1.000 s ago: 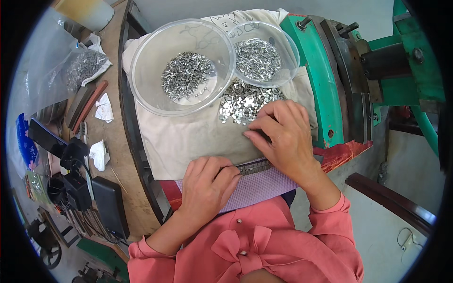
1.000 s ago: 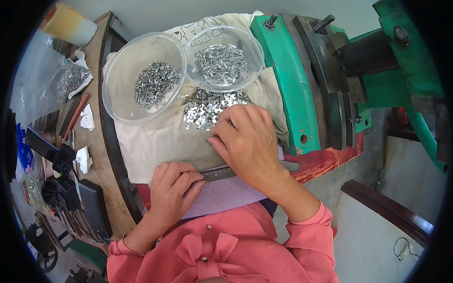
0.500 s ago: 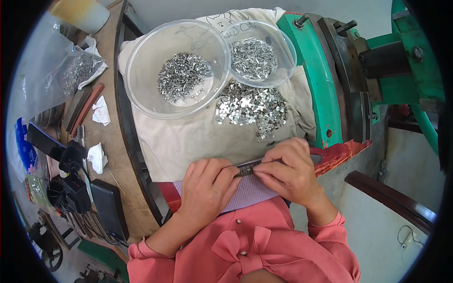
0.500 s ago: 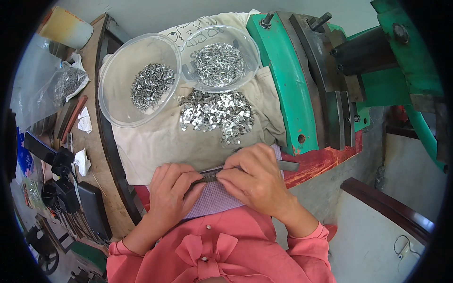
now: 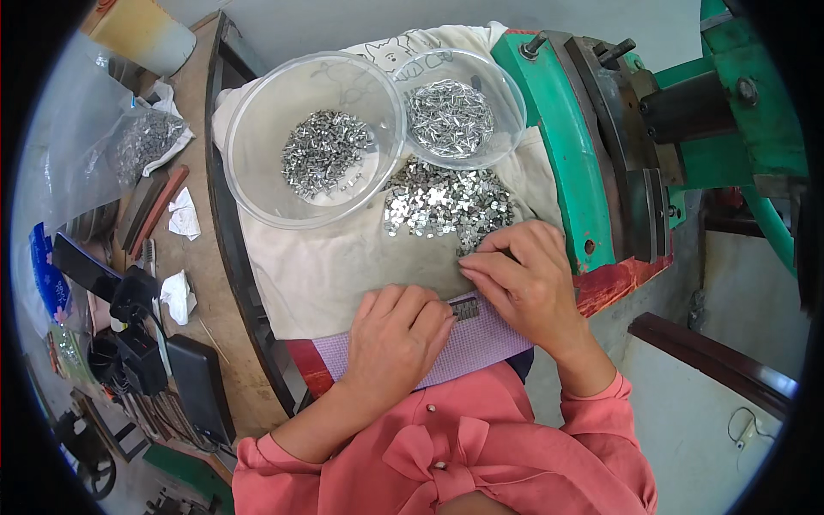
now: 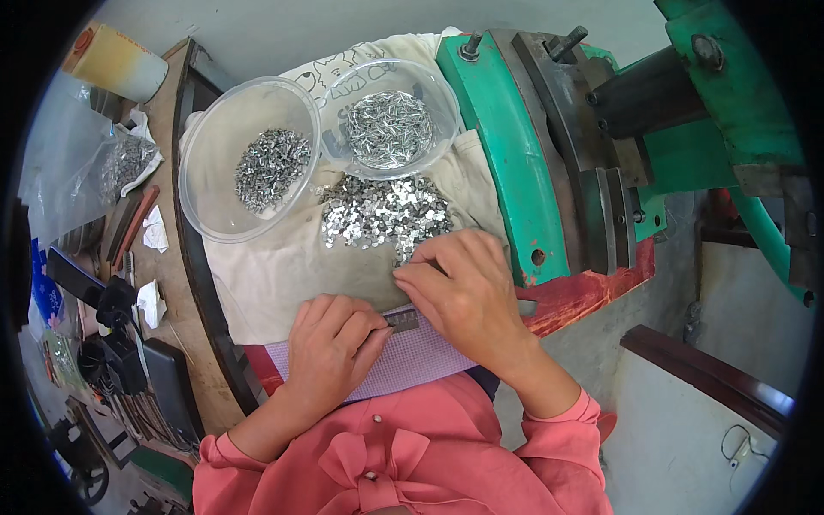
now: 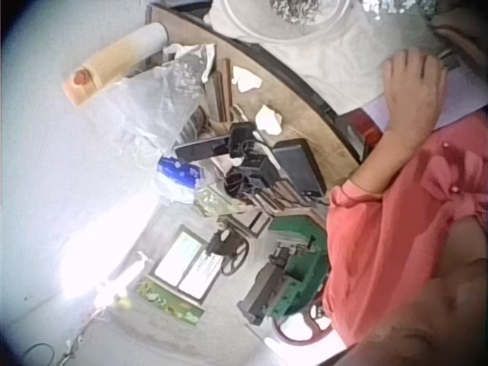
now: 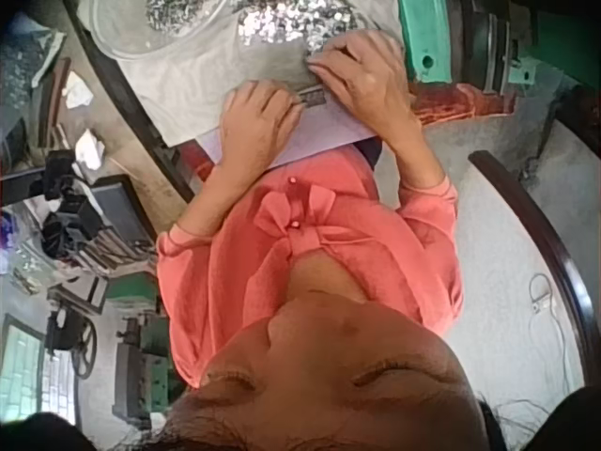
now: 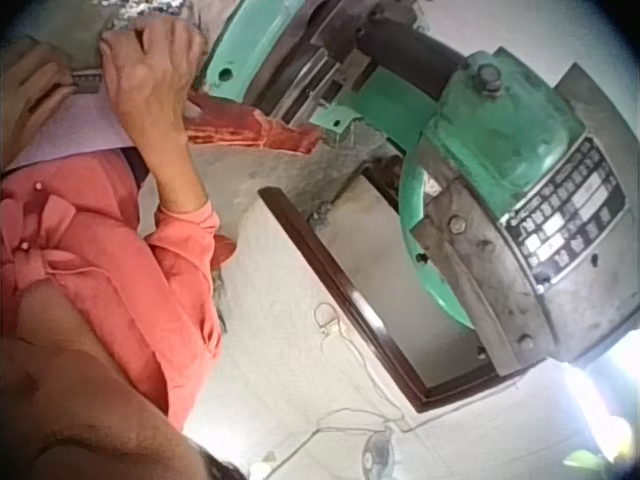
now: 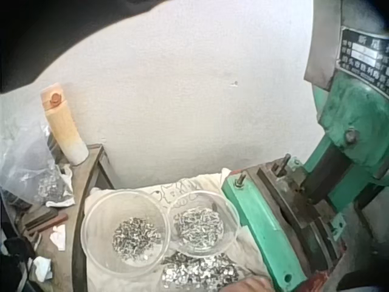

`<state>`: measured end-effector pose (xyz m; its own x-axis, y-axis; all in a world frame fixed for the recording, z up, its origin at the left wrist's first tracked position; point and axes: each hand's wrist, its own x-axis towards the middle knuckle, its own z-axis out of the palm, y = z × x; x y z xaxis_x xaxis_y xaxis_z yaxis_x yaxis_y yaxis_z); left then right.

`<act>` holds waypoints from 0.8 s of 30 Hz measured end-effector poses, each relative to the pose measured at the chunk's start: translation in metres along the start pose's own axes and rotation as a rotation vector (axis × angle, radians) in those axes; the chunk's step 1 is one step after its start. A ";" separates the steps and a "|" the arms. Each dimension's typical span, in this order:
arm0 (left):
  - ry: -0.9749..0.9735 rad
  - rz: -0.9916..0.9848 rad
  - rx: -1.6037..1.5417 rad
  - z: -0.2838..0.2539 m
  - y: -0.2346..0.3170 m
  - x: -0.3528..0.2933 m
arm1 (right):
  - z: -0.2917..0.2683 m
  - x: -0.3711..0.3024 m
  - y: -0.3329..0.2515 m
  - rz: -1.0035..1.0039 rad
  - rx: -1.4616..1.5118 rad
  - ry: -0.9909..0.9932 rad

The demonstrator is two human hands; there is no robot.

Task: The person places small metal components into a metal strip and uses a green press machine to secure them. They repeatedly pick up parts from a container, insert them into the strip, and operate the machine lever to process the assembly.

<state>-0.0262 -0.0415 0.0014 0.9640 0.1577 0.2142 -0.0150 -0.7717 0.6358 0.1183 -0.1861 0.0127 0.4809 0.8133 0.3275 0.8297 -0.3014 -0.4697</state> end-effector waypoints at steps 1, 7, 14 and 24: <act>0.002 0.003 0.005 0.001 0.000 -0.001 | 0.002 0.000 0.000 -0.008 -0.009 -0.017; 0.016 0.049 0.052 0.002 0.000 -0.004 | -0.002 0.006 0.003 -0.079 0.025 -0.122; 0.020 0.037 0.046 0.000 0.001 -0.004 | -0.001 0.012 0.005 -0.106 0.024 -0.163; -0.010 0.065 0.112 -0.001 0.001 -0.005 | 0.005 0.014 0.000 -0.131 0.054 -0.150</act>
<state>-0.0314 -0.0422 0.0016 0.9647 0.0992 0.2441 -0.0482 -0.8442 0.5338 0.1234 -0.1718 0.0136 0.3187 0.9100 0.2653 0.8644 -0.1642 -0.4753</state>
